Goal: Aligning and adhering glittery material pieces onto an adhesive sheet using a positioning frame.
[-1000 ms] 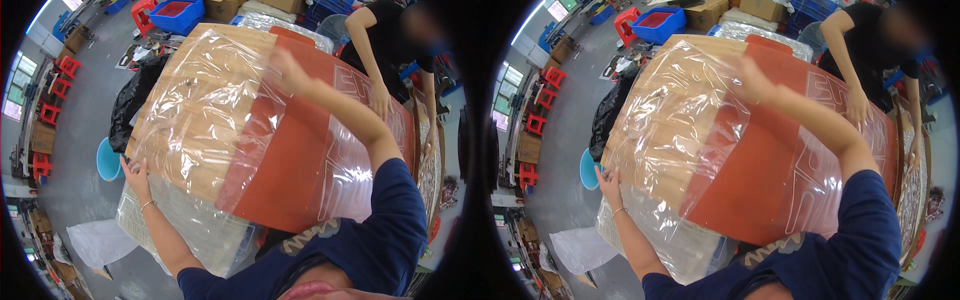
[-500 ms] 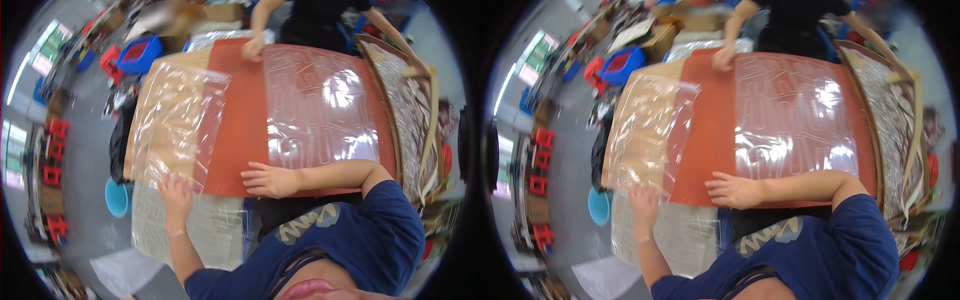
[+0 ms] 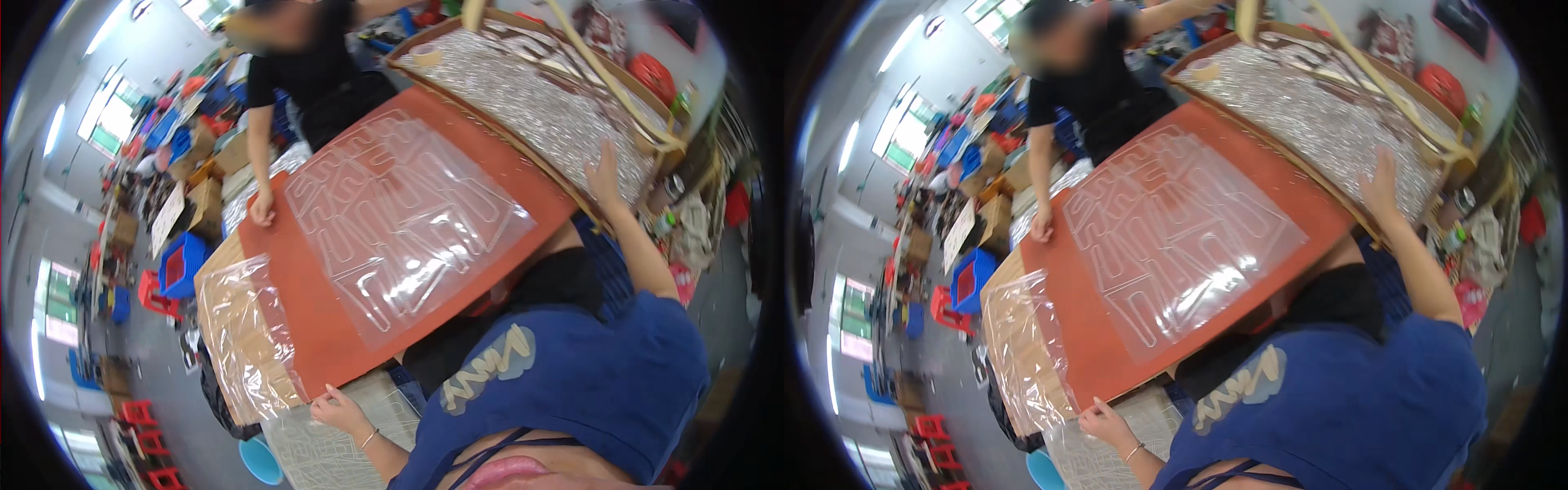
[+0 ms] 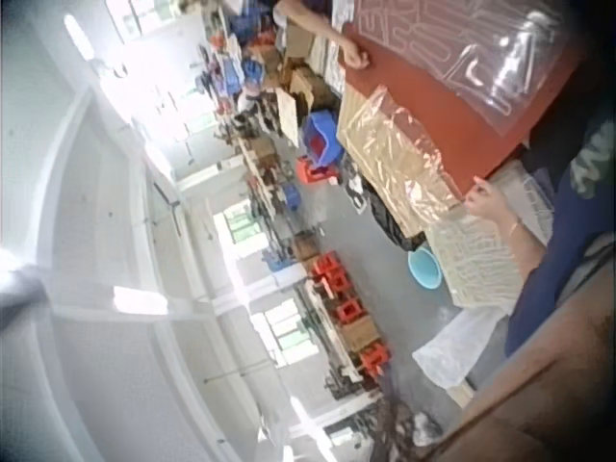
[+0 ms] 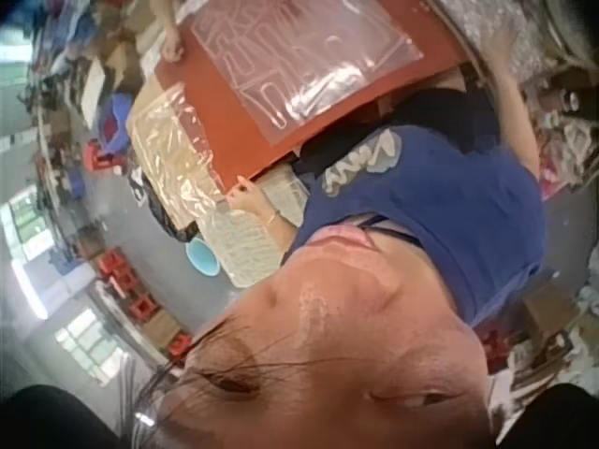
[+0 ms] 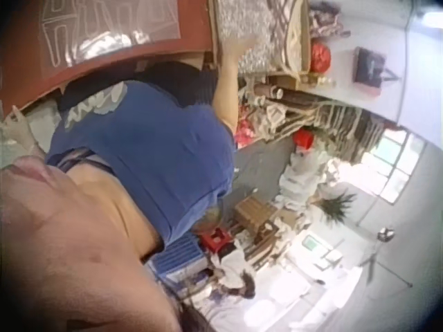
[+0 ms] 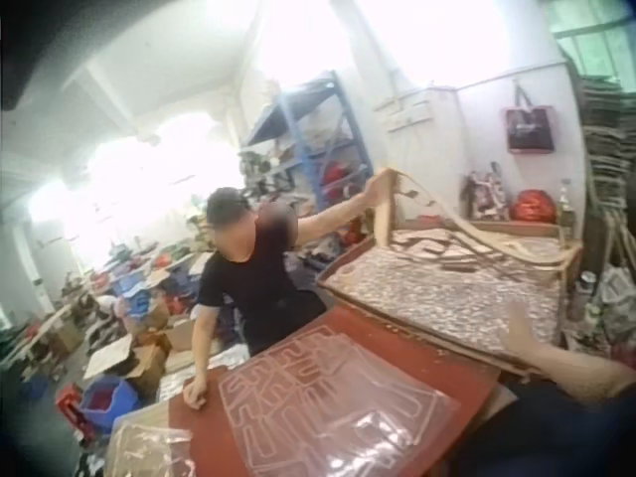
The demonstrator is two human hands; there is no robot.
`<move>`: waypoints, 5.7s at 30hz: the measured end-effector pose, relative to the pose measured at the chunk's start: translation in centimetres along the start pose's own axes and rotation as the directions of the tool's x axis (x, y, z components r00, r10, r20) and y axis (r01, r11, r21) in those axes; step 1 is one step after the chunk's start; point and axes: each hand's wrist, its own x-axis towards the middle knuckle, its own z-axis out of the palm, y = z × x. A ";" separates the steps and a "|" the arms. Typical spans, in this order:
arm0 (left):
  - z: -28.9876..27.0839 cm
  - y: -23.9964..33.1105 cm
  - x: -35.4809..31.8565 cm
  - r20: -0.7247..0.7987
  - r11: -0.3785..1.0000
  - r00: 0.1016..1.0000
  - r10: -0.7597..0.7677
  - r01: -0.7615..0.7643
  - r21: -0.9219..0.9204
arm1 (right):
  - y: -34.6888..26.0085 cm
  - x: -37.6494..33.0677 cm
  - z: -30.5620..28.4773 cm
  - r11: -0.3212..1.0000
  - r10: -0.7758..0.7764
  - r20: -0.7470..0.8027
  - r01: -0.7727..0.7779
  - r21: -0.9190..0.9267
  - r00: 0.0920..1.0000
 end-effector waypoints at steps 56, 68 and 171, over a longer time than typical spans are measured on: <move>8.8 34.4 -0.9 0.560 -0.192 0.236 0.794 0.972 -0.139 | -16.0 -2.8 -6.6 0.732 -0.581 0.236 0.375 0.568 0.779; 6.9 35.5 -2.1 0.364 -0.314 0.268 0.892 0.947 0.072 | -10.1 -7.3 -4.3 -0.288 -0.453 0.871 -0.956 0.060 0.191; 4.9 8.0 2.6 0.650 0.636 0.753 -0.100 0.551 -0.541 | -7.8 -5.4 1.0 0.730 -0.130 0.894 -0.569 0.379 0.429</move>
